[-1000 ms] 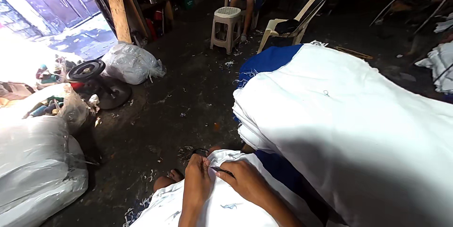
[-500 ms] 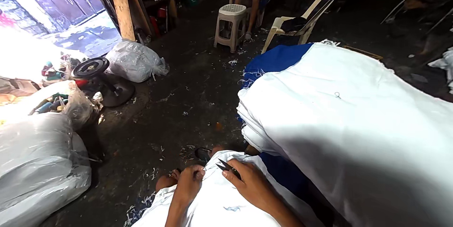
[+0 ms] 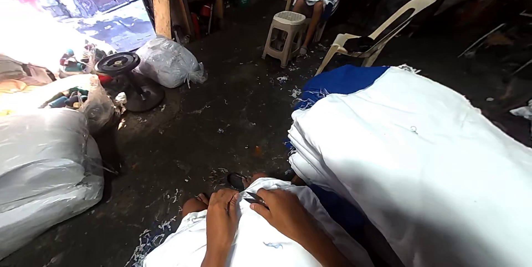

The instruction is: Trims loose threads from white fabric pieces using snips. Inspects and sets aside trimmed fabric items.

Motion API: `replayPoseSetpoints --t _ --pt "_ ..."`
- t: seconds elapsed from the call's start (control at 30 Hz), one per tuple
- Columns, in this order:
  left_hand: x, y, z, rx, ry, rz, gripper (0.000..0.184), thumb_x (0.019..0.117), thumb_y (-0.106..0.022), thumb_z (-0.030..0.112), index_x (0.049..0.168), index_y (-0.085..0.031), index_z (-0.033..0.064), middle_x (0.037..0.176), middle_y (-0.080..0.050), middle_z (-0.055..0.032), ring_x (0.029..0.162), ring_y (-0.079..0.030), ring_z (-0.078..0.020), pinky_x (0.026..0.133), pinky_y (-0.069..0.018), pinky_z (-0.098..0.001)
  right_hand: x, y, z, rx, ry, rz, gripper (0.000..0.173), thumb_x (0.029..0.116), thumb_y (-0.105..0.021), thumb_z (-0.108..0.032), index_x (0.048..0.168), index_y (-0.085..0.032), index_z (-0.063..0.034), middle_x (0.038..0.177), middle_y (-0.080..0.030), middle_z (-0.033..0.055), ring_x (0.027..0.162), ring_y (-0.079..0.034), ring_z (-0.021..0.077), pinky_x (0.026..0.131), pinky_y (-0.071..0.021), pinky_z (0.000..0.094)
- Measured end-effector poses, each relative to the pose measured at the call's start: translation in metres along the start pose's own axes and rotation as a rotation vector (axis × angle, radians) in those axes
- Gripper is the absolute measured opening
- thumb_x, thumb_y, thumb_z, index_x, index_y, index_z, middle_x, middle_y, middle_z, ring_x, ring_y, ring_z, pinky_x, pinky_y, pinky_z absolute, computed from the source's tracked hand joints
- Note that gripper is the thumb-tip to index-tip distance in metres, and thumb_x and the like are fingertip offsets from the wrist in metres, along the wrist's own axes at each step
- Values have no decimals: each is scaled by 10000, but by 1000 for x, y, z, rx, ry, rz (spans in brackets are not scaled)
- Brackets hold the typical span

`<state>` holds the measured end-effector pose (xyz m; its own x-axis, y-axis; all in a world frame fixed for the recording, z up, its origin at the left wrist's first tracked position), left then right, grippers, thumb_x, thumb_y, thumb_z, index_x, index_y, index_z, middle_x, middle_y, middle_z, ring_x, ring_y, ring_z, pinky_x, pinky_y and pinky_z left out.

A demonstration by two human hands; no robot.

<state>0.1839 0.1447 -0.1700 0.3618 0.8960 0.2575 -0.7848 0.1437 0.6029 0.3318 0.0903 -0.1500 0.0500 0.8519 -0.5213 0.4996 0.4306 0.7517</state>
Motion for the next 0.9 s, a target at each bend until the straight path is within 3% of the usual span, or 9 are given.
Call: replayPoseSetpoints --t 0.2,0.33,0.5,0.67,0.9 --pt "2 3 6 -11 -41 11 231 973 -594 163 949 -801 66 1027 -761 -86 1001 -705 -262 911 -553 -431 7 -2 -10 -45 1 -19 441 1075 -469 -445 1231 -639 -69 1085 -700 212 1073 -673 401 895 -503 604" --pt "3 18 -7 -130 -1 55 229 992 -586 167 961 -786 60 963 -765 -44 934 -720 -109 889 -572 -290 4 -4 -1 -18 -7 46 459 1085 -425 -450 1214 -642 -66 1028 -706 211 1024 -689 398 871 -518 588" --pt "2 21 -13 -228 46 74 216 989 -586 156 946 -770 52 892 -747 -10 817 -690 -18 785 -564 -185 5 -6 -1 -13 -14 34 477 1093 -386 -466 1208 -626 -71 1025 -701 203 1023 -687 393 866 -519 585" --pt "4 23 -21 -318 127 76 200 991 -582 139 923 -750 54 847 -726 6 771 -685 -33 749 -578 -203 4 -7 -3 -16 10 -6 502 1073 -437 -495 1245 -612 -58 1049 -693 213 1038 -677 398 880 -507 598" --pt "3 23 -16 -323 55 41 209 991 -572 144 922 -749 54 830 -718 21 757 -673 -21 734 -569 -187 9 -8 -13 -100 -61 -9 477 1096 -395 -436 1228 -632 -43 1095 -697 236 1060 -675 437 872 -513 620"
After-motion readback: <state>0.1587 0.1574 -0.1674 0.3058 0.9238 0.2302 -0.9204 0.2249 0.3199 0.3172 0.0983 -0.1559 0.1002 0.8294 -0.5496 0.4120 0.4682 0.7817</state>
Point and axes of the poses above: each hand's wrist, its own x-axis towards the middle knuckle, its own y-axis out of the back of the hand, z = x × y, the point moved 8 cm from there along x, towards the middle knuckle
